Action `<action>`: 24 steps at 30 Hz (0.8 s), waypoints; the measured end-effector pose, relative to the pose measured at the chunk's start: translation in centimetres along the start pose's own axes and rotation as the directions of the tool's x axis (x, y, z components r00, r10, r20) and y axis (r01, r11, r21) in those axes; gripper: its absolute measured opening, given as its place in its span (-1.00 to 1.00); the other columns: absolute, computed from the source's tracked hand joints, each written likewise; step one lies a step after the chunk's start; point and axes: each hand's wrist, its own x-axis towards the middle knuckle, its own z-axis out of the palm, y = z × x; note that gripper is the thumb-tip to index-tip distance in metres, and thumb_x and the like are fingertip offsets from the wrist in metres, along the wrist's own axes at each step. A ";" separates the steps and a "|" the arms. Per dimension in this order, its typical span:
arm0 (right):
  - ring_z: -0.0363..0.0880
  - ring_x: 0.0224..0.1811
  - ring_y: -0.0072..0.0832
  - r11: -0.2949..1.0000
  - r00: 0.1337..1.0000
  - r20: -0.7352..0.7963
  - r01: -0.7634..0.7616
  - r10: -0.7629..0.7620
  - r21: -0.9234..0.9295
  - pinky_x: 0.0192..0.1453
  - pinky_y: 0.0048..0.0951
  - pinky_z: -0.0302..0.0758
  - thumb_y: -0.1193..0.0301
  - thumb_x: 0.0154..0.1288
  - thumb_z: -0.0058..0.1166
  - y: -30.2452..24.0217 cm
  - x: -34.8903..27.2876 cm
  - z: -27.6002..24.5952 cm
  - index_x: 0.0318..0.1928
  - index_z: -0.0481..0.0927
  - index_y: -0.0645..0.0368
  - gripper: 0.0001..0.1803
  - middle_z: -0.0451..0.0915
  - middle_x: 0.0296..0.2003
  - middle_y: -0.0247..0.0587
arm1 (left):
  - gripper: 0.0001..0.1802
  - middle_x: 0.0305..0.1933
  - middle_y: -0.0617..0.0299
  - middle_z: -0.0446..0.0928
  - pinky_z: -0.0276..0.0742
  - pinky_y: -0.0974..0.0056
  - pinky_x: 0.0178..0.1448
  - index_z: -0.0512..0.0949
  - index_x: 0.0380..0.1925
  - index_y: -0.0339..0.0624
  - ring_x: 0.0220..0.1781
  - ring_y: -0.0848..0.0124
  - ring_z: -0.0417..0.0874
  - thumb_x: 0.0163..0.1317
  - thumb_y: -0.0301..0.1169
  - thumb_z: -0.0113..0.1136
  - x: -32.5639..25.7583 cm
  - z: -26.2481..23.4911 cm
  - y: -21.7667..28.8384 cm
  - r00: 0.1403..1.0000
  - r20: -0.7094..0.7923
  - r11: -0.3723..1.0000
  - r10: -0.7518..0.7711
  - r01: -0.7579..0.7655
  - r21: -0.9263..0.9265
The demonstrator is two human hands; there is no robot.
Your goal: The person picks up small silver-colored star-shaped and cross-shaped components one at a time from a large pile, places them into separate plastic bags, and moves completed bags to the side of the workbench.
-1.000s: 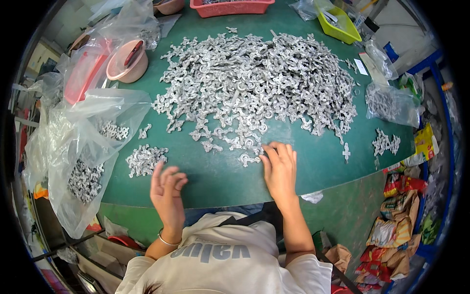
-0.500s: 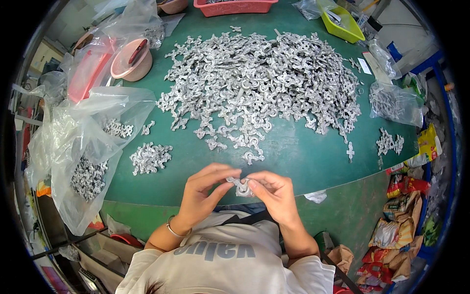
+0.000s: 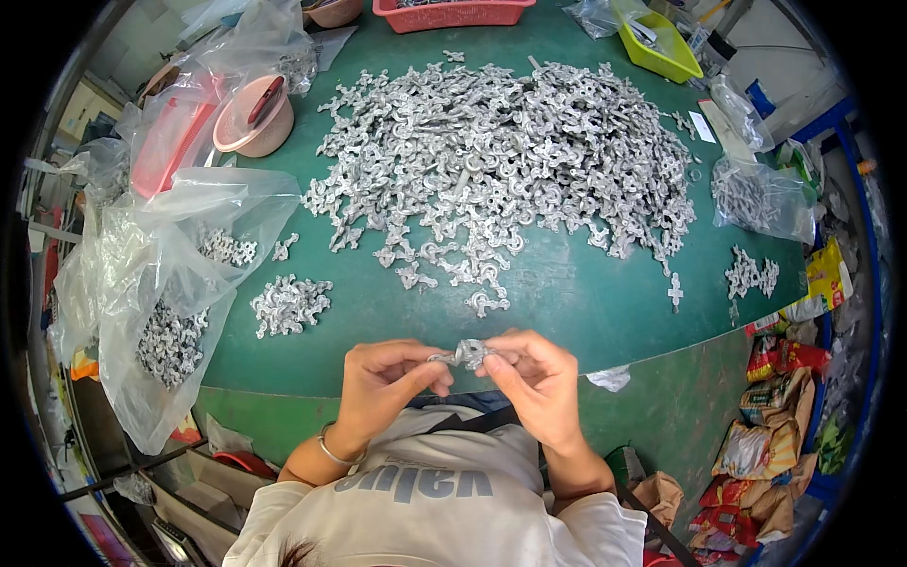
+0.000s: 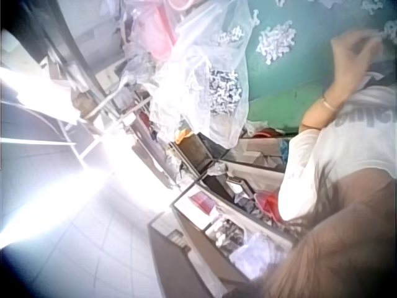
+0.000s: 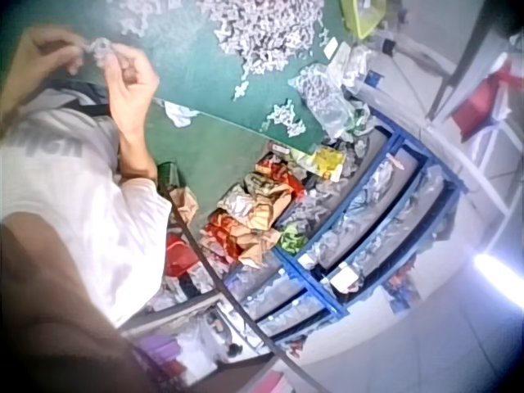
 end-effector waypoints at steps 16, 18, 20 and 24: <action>0.43 -0.37 -0.40 0.680 0.963 -0.199 -0.022 -0.183 -0.733 -0.33 -0.49 0.33 0.57 0.00 0.14 2.3 3.0 -2.3 -0.29 0.52 0.33 -0.79 0.51 -0.40 -0.18 | -0.74 -0.09 0.07 0.42 0.29 0.19 0.04 0.55 -0.30 -0.22 -0.01 0.16 0.40 -0.07 -0.64 0.17 -0.8 -9.1 -1.7 0.533 -0.393 0.397 0.749 0.113 0.911; 0.42 -0.29 -0.32 0.518 0.950 -0.107 0.064 -0.294 -0.853 -0.25 -0.40 0.33 0.54 -0.01 0.16 3.1 3.4 -2.3 -0.28 0.51 0.32 -0.77 0.49 -0.35 -0.15 | -0.69 0.01 0.06 0.35 0.18 0.11 0.14 0.51 -0.24 -0.17 0.09 0.10 0.31 -0.07 -0.61 0.18 -1.6 -10.4 -1.7 0.622 -0.365 0.279 0.693 0.236 0.931; 0.39 -0.23 -0.26 0.370 0.934 -0.044 0.097 -0.354 -0.924 -0.18 -0.34 0.31 0.51 -0.03 0.18 4.0 3.9 -2.1 -0.28 0.51 0.30 -0.75 0.48 -0.31 -0.14 | -0.63 0.08 0.06 0.30 0.10 0.08 0.18 0.47 -0.17 -0.14 0.14 0.08 0.27 -0.07 -0.60 0.18 -2.2 -10.5 -1.5 0.684 -0.349 0.243 0.640 0.251 0.937; 0.35 -0.21 -0.21 0.257 0.940 -0.030 0.063 -0.340 -0.964 -0.12 -0.29 0.26 0.49 -0.06 0.20 5.2 4.7 -1.8 -0.32 0.50 0.27 -0.76 0.45 -0.30 -0.15 | -0.69 0.08 -0.03 0.32 0.17 0.10 0.18 0.46 -0.15 -0.23 0.13 0.05 0.31 0.04 -0.55 0.10 -1.0 -11.8 0.7 0.760 -0.307 0.303 0.572 0.152 0.941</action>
